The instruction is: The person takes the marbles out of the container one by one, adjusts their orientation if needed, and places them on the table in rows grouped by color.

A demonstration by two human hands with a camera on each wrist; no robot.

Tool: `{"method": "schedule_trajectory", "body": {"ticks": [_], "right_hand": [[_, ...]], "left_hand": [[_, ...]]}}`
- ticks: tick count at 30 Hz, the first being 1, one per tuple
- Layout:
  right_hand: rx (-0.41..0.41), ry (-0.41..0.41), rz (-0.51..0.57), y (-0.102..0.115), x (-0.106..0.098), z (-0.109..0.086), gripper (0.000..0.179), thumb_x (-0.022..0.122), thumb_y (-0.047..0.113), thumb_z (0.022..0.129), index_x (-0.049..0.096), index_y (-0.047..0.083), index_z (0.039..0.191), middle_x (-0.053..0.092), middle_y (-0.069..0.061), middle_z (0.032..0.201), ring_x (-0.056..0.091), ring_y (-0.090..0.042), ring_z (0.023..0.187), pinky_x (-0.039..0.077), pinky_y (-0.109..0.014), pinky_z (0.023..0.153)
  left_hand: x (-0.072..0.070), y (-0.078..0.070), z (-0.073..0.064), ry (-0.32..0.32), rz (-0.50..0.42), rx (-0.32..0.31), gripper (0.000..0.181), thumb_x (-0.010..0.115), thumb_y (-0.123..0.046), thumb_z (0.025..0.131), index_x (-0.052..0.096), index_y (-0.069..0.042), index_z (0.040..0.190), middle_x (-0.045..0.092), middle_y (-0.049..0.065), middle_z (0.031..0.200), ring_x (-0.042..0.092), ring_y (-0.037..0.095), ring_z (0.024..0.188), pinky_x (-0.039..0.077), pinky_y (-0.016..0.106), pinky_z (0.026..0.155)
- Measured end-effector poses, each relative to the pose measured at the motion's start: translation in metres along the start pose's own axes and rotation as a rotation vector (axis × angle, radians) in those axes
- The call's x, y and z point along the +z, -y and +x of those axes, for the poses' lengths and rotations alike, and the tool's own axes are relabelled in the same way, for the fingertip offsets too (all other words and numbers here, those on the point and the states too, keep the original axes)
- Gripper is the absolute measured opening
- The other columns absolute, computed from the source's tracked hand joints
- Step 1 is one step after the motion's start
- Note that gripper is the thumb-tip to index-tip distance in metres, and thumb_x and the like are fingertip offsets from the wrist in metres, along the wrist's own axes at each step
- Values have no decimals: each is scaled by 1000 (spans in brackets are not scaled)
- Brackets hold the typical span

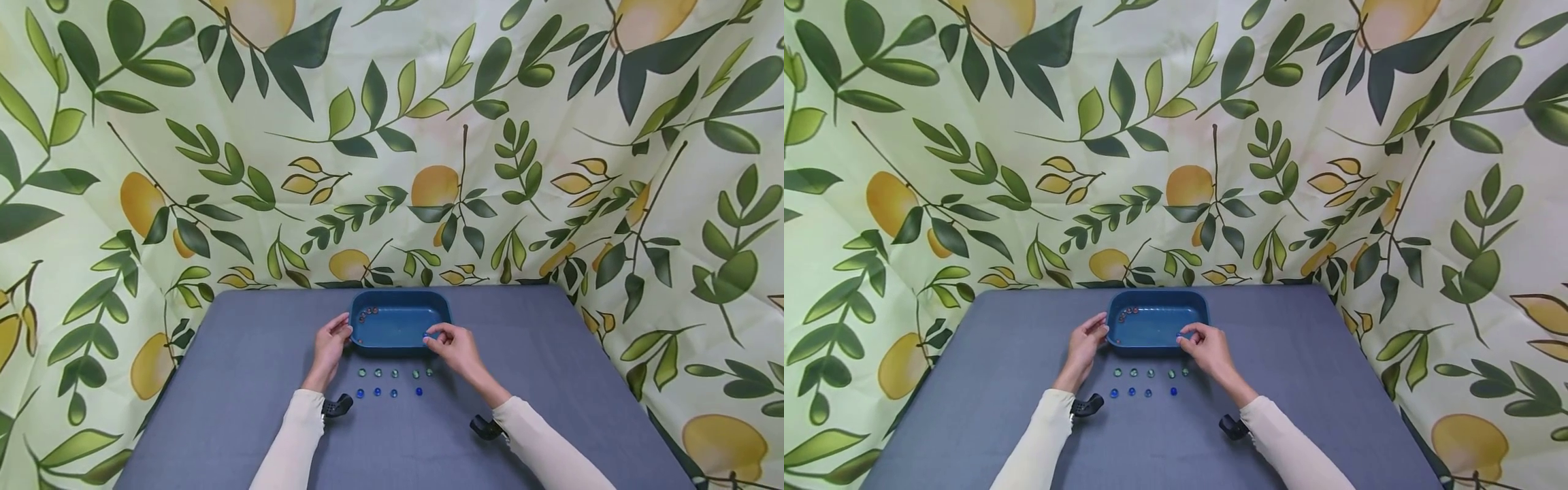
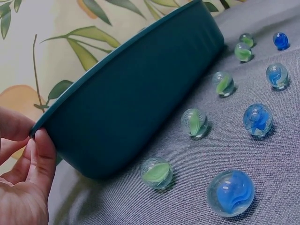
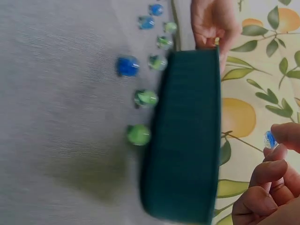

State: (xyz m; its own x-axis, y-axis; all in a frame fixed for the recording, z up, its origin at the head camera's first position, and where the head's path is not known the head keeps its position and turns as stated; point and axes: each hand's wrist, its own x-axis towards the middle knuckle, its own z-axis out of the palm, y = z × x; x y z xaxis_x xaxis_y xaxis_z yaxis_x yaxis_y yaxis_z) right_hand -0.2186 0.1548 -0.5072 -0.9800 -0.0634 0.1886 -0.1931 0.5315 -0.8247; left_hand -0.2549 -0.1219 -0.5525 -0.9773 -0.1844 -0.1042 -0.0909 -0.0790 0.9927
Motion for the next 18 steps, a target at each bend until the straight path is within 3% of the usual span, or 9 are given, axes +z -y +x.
{"method": "schedule_trajectory", "body": {"ticks": [12,18], "right_hand": [[26,41,-39,-23,7,-35,8,79,16,81,73,16,86,52,8,58,43,-3,49,36,-20,49],[65,60,-41,-37,13,-47,10,80,14,79,73,13,85,52,9,60,44,-1,52,37,-19,51]], "left_hand": [[0,-4,0,-2,14,-12,40,59,-5,95,58,-5,135,59,17,130,59,17,103,51,21,74],[0,-3,0,5,-3,-21,41,59,-3,94,57,-3,136,58,19,131,59,11,98,51,21,73]]}}
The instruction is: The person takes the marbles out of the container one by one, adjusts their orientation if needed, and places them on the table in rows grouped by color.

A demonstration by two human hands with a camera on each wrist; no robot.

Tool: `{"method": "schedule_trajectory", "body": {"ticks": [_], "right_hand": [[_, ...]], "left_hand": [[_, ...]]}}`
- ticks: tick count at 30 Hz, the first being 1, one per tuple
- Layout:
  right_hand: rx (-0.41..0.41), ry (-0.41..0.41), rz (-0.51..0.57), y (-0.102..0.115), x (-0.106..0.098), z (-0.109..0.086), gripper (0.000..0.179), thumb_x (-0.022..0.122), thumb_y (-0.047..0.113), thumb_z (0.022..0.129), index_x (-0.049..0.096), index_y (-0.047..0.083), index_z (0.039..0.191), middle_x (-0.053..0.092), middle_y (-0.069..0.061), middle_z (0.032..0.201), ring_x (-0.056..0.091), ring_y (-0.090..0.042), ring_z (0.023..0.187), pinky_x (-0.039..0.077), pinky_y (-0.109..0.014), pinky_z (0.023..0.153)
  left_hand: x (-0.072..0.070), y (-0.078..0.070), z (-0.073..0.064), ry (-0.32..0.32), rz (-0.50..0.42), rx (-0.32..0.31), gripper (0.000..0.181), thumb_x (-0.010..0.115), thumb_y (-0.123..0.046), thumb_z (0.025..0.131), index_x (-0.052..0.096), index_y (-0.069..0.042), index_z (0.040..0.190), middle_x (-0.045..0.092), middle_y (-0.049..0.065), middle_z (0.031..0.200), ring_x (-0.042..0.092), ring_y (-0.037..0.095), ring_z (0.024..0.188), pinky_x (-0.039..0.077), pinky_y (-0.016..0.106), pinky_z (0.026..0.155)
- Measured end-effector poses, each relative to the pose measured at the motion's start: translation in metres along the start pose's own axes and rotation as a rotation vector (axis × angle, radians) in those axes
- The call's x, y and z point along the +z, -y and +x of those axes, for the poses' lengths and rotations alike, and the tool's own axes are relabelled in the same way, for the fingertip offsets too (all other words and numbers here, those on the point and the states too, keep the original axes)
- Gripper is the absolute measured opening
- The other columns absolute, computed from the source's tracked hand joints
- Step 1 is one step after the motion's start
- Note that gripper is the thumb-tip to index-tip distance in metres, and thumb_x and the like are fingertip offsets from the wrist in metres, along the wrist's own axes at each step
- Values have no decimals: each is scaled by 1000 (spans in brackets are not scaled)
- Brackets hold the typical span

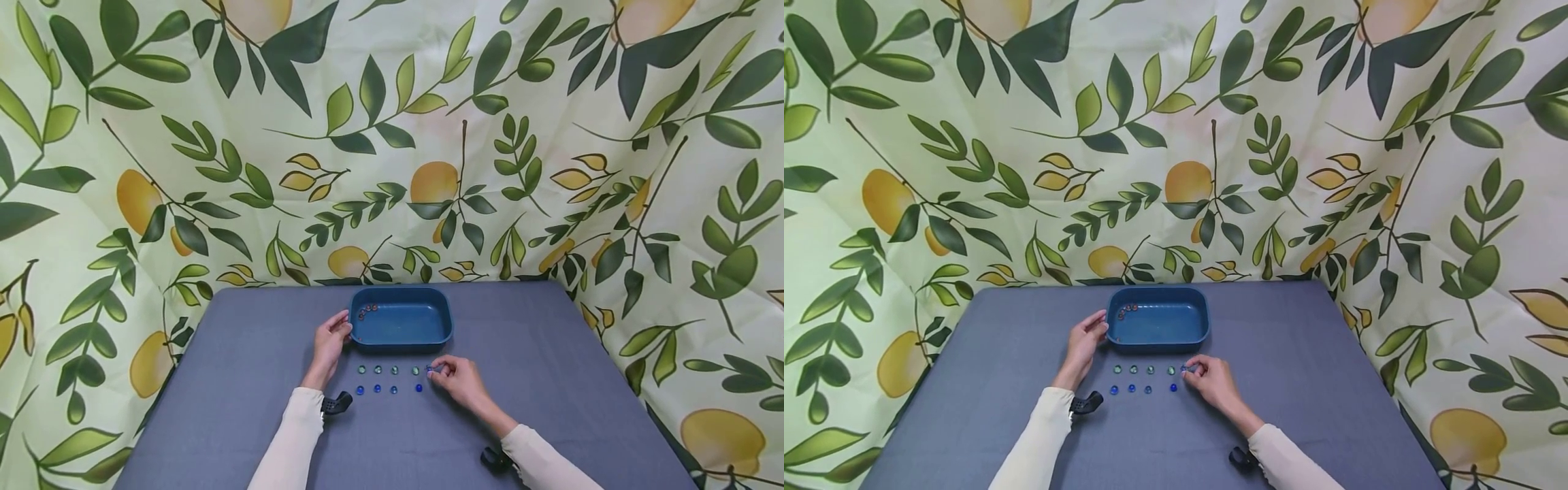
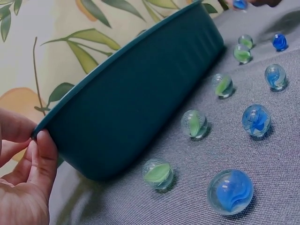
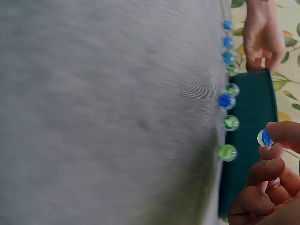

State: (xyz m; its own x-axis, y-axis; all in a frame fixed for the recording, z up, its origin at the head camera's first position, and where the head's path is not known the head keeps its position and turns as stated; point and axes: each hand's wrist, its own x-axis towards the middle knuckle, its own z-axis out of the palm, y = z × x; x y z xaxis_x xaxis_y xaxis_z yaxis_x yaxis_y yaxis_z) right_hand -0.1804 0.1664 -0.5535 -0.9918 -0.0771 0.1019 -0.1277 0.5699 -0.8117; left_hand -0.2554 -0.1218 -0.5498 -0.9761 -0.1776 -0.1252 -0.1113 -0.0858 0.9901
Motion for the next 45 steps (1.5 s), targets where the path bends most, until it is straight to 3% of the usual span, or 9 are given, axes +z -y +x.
{"method": "schedule_trajectory", "body": {"ticks": [3,10,20,28,36,45], "right_hand": [[16,17,-8,-5,3,-3,11,80,13,79,72,12,85,52,8,60,43,-1,52,36,-19,50],[52,53,-37,-8,7,-5,10,79,13,79,71,13,85,52,9,60,43,-2,52,36,-19,51],[67,73,-64,-8,9,-6,9,78,10,79,73,11,86,53,8,60,44,-3,53,35,-18,49],[28,76,-104,-8,8,-9,10,78,12,78,72,12,85,53,9,60,44,-2,52,35,-19,50],[41,70,-100,-9,7,-8,9,78,13,79,73,13,86,55,9,61,46,-3,53,37,-19,51],[38,16,-76,10,-15,3,7,77,14,83,72,13,87,54,7,61,45,-5,52,36,-21,49]], "left_hand": [[0,0,0,0,-4,-2,42,59,-3,94,57,-3,136,58,19,131,59,10,97,51,21,73],[-3,-2,0,5,13,23,40,57,-4,96,57,-3,136,58,19,131,58,22,108,51,22,76],[-3,-1,-2,18,12,6,40,56,-6,97,55,-6,138,57,18,134,57,25,113,51,21,77],[-2,1,-1,12,9,10,41,57,-5,97,56,-5,137,57,18,133,58,26,114,51,21,77],[0,1,-2,8,-3,1,41,57,-4,96,56,-4,137,57,19,132,58,27,114,50,19,74],[-1,2,-1,16,2,2,41,56,-6,97,55,-5,138,56,18,133,57,27,114,51,21,77]]}}
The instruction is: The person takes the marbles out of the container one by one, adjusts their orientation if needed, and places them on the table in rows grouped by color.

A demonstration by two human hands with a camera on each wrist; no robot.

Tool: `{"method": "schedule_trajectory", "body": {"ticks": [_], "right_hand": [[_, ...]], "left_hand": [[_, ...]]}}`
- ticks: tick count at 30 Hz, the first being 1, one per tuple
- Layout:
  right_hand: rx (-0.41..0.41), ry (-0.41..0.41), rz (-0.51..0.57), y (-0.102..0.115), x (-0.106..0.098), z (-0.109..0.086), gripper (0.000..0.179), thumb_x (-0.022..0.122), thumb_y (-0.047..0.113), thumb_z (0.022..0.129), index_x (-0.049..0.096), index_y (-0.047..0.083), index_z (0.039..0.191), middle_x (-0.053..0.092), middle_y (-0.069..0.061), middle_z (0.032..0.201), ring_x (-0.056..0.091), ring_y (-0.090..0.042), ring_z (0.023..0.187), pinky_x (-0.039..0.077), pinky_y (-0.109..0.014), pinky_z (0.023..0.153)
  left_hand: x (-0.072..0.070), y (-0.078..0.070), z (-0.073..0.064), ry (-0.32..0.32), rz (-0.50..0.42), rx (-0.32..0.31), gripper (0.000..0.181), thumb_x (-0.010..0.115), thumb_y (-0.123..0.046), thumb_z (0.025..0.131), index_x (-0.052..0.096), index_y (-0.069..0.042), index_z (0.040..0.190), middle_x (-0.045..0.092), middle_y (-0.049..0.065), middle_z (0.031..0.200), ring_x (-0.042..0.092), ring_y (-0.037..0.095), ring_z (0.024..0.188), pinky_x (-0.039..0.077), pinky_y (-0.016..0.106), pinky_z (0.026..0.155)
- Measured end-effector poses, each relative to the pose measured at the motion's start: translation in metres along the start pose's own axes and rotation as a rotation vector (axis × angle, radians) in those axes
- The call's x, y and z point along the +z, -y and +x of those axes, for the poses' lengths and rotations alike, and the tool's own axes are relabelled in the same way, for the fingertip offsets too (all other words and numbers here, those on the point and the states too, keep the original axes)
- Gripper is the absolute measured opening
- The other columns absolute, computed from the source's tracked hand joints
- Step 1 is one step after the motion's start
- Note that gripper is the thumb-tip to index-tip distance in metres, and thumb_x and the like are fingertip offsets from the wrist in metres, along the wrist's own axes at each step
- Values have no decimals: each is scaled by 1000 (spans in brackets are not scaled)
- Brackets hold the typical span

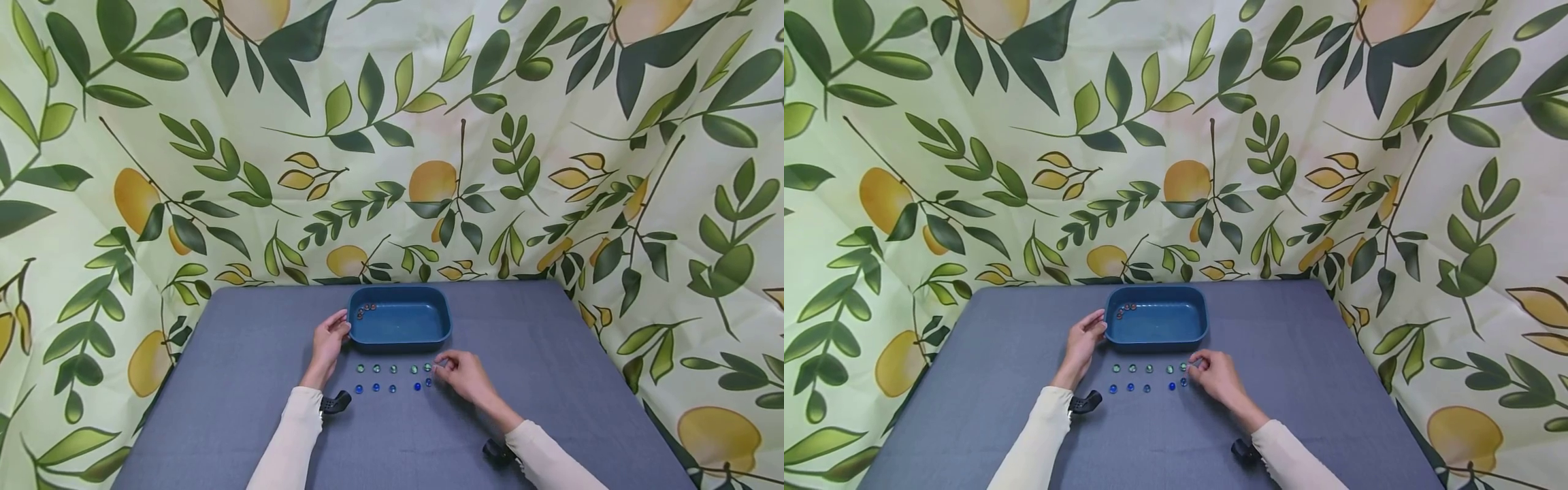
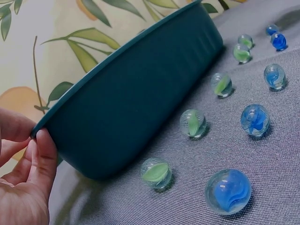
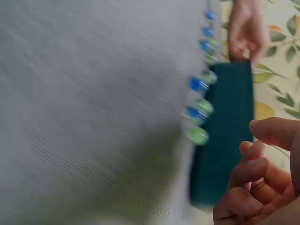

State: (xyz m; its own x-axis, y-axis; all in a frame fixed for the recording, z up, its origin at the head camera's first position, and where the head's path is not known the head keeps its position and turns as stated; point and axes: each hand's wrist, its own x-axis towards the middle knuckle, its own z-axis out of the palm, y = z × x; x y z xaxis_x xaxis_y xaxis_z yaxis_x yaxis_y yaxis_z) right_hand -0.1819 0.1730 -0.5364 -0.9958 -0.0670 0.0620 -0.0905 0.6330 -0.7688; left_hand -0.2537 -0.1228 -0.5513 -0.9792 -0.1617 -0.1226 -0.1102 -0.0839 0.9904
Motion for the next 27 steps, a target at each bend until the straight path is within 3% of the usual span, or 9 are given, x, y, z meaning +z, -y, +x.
{"method": "schedule_trajectory", "body": {"ticks": [12,19,27], "right_hand": [[-124,-39,-11,44,-45,31,13,73,22,88,73,13,97,57,3,67,47,-10,56,38,-23,53],[-136,0,68,67,-43,50,17,72,26,89,72,14,102,58,1,69,48,-15,57,38,-26,53],[-117,39,205,90,-26,75,22,72,29,89,72,15,107,54,1,67,46,-17,60,38,-29,59]], "left_hand": [[1,1,0,-18,-2,-5,41,59,-5,95,57,-5,136,58,16,130,59,16,103,51,19,74],[0,0,-1,-10,-12,14,41,59,-2,94,56,-2,136,57,21,130,60,19,104,51,19,72],[1,0,-2,-21,-16,15,41,60,-2,94,57,-1,135,58,20,128,60,11,97,51,19,72]]}}
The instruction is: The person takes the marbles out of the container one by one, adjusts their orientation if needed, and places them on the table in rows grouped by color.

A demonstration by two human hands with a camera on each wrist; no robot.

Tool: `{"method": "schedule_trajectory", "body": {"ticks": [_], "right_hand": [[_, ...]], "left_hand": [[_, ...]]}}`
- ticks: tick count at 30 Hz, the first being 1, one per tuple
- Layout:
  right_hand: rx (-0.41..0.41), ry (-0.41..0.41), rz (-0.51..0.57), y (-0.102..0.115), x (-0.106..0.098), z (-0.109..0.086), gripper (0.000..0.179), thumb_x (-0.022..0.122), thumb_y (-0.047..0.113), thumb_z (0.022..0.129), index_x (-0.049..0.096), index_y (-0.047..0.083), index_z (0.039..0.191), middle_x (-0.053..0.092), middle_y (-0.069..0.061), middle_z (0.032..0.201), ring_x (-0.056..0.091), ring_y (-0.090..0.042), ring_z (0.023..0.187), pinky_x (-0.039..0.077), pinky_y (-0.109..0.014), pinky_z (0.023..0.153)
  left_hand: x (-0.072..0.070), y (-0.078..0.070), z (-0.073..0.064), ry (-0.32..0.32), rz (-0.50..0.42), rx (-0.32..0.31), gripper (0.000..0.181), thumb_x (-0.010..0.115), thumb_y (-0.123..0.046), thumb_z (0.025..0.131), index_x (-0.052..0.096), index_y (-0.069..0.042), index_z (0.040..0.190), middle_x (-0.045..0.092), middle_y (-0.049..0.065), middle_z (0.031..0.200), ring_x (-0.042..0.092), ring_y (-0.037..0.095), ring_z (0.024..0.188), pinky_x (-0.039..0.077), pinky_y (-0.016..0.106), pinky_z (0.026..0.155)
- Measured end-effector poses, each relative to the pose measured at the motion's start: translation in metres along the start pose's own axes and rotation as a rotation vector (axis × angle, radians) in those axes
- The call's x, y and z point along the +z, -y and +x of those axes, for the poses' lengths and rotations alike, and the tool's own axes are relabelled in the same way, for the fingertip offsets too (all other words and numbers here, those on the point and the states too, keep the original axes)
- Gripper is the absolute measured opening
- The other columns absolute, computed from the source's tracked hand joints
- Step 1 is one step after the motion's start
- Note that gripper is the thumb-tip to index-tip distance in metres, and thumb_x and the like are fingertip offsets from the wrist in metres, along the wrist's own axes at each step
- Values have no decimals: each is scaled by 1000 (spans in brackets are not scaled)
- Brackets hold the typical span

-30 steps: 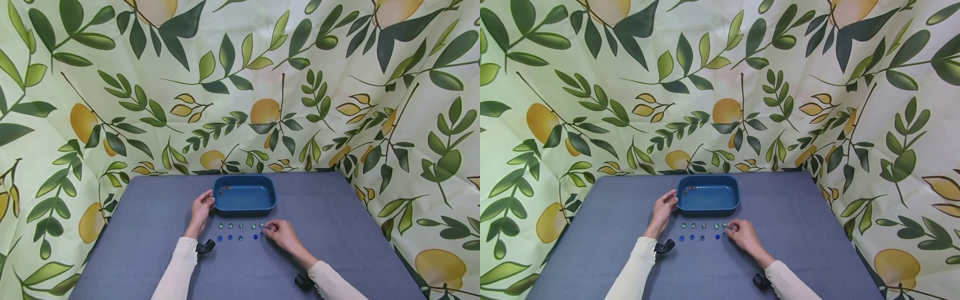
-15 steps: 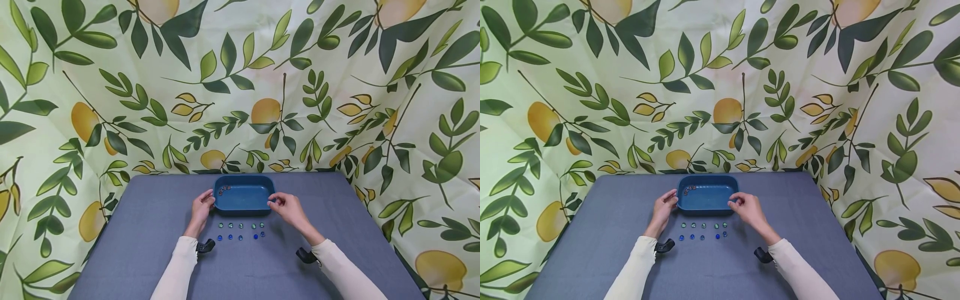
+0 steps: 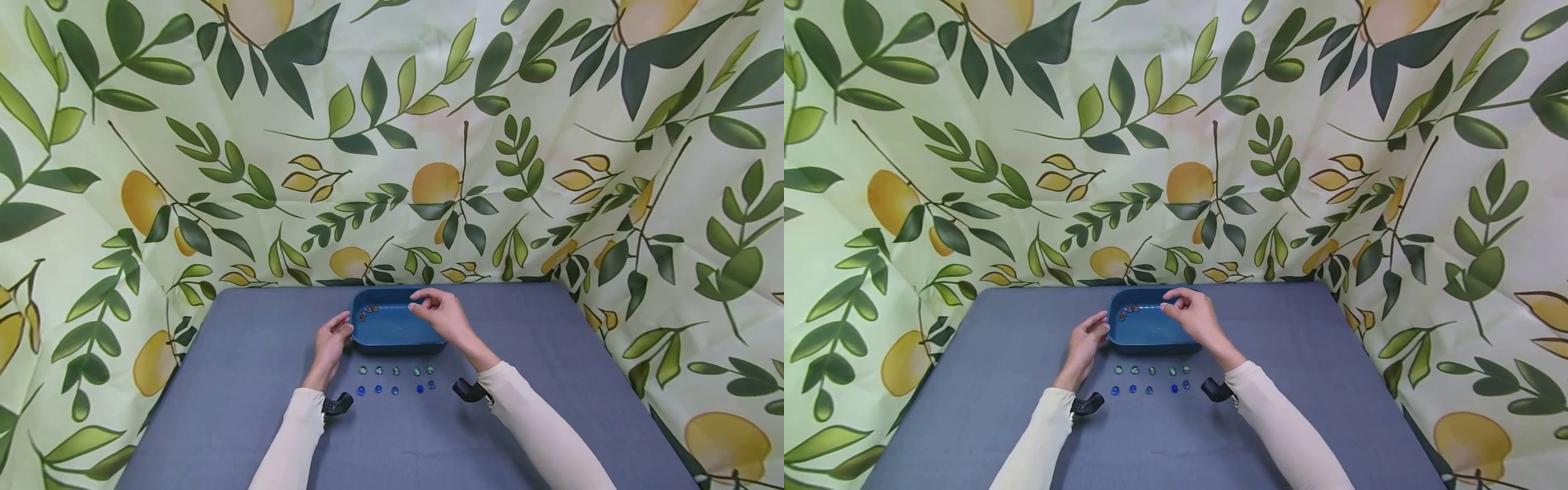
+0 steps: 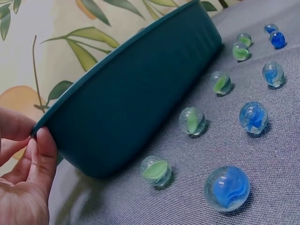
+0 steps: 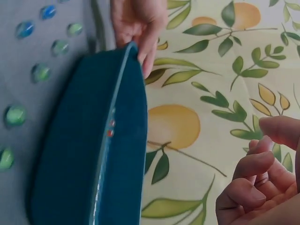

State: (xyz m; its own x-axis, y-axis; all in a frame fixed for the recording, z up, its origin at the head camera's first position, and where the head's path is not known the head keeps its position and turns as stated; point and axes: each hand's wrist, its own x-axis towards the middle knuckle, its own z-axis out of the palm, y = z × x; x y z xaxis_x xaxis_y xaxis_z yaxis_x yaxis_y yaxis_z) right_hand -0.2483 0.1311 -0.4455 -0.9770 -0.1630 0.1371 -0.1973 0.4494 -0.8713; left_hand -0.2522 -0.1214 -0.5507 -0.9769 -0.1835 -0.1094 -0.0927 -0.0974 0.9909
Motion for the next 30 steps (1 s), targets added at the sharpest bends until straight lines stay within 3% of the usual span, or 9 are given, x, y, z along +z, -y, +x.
{"method": "schedule_trajectory", "body": {"ticks": [9,15,23,25,30], "right_hand": [[26,53,46,0,30,30,22,72,29,89,71,20,109,57,1,67,48,-19,62,40,-31,63],[26,77,5,-8,53,51,25,73,27,89,72,20,112,58,2,66,50,-17,60,40,-29,59],[55,114,-56,-25,78,72,32,71,25,90,70,11,119,65,-17,79,49,-16,58,38,-29,55],[65,125,-94,-29,84,76,31,71,26,90,70,12,118,66,-17,80,50,-15,59,38,-28,55],[100,146,-155,-39,98,82,30,72,26,89,71,14,117,57,0,66,47,-13,56,36,-25,54]], "left_hand": [[0,2,1,0,-10,14,41,59,-1,94,57,1,134,57,22,127,60,8,94,51,19,71],[-1,1,1,9,-15,13,41,58,-1,94,56,1,135,56,24,130,59,6,92,50,18,71],[0,1,1,23,-22,-2,42,58,-3,95,55,0,137,55,24,133,59,21,107,49,19,73],[0,1,1,24,-19,3,41,58,-4,96,55,0,137,55,24,132,59,22,108,50,20,74],[-2,1,1,32,-14,5,41,57,-4,96,55,-1,137,55,23,132,59,23,109,51,20,75]]}}
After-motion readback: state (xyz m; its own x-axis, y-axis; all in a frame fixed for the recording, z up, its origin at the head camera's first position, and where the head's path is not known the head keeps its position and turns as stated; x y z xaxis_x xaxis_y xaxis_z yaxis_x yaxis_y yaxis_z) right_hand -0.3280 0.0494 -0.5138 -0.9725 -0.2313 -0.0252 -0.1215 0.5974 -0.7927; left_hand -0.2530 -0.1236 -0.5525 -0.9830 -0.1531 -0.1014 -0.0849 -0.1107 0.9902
